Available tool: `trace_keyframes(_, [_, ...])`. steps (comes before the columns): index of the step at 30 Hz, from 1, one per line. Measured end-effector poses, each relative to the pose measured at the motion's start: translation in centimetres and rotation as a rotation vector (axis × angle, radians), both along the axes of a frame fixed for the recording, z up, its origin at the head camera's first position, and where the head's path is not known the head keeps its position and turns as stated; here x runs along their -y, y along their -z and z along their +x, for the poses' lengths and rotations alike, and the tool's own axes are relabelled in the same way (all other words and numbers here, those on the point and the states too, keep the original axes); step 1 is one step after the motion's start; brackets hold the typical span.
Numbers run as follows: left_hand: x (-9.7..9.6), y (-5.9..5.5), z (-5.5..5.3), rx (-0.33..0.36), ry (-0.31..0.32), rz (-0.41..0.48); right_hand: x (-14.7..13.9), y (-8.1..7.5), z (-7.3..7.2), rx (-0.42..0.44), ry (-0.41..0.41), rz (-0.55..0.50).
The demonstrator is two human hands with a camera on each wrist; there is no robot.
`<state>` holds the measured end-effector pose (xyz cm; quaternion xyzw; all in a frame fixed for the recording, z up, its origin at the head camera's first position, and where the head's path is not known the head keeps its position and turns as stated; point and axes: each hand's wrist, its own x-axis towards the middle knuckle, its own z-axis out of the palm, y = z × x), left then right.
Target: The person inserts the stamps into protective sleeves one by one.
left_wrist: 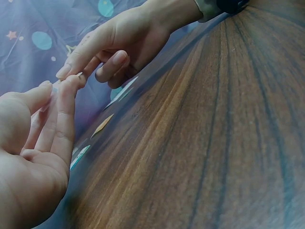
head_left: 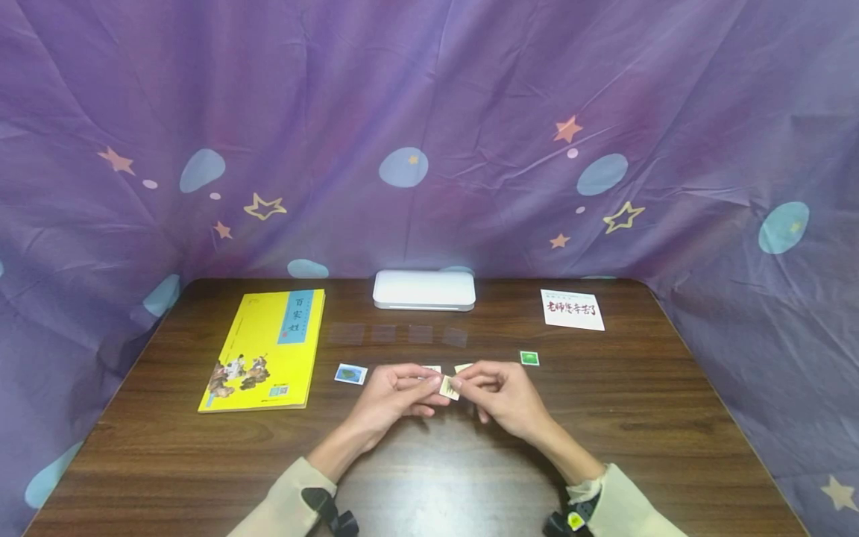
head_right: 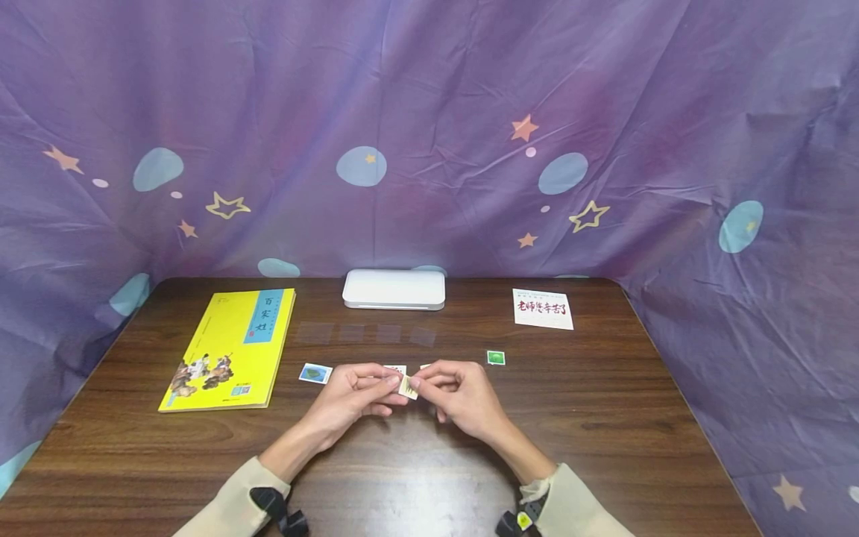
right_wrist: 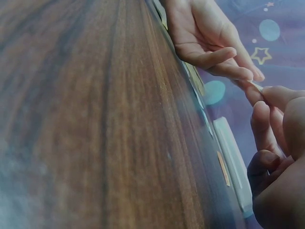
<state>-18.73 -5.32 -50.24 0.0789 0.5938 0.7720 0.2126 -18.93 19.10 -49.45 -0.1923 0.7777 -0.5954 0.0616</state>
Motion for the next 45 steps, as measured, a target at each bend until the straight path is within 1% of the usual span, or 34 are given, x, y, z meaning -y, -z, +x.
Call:
trace_keyframes(3, [-0.01,-0.03,0.02,0.0,0.005,-0.001,0.01,-0.02,-0.01,0.008,0.0,0.003])
trace_keyframes(7, [-0.08,0.07,0.03,-0.007,0.032,-0.008,-0.05,0.05,-0.01,0.007,-0.006,0.013])
trace_keyframes(10, [-0.13,0.11,0.08,-0.014,0.051,-0.017,-0.11,0.13,0.0,0.009,-0.024,0.01])
trace_keyframes(13, [-0.19,0.1,0.12,-0.022,0.056,-0.019,-0.14,0.21,-0.06,0.01,-0.045,-0.001])
trace_keyframes(20, [-0.32,0.16,0.08,-0.068,0.0,-0.008,-0.11,0.33,-0.18,0.021,-0.065,-0.01])
trace_keyframes(22, [-0.41,0.25,0.08,-0.081,-0.001,-0.006,-0.1,0.35,-0.16,0.03,-0.066,-0.011])
trace_keyframes(29, [-0.71,0.42,0.32,-0.137,0.043,-0.003,0.04,0.34,-0.11,0.023,-0.084,-0.014])
trace_keyframes(36, [-0.74,0.05,0.53,-0.176,0.083,-0.013,-0.1,0.24,-0.13,0.017,-0.035,-0.003])
trace_keyframes(41, [-0.79,-0.02,0.54,-0.214,0.1,-0.032,-0.15,0.28,-0.11,0.024,-0.064,-0.013])
trace_keyframes(45, [-0.71,-0.09,0.55,-0.228,0.106,-0.041,-0.19,0.36,-0.13,0.02,-0.082,-0.027])
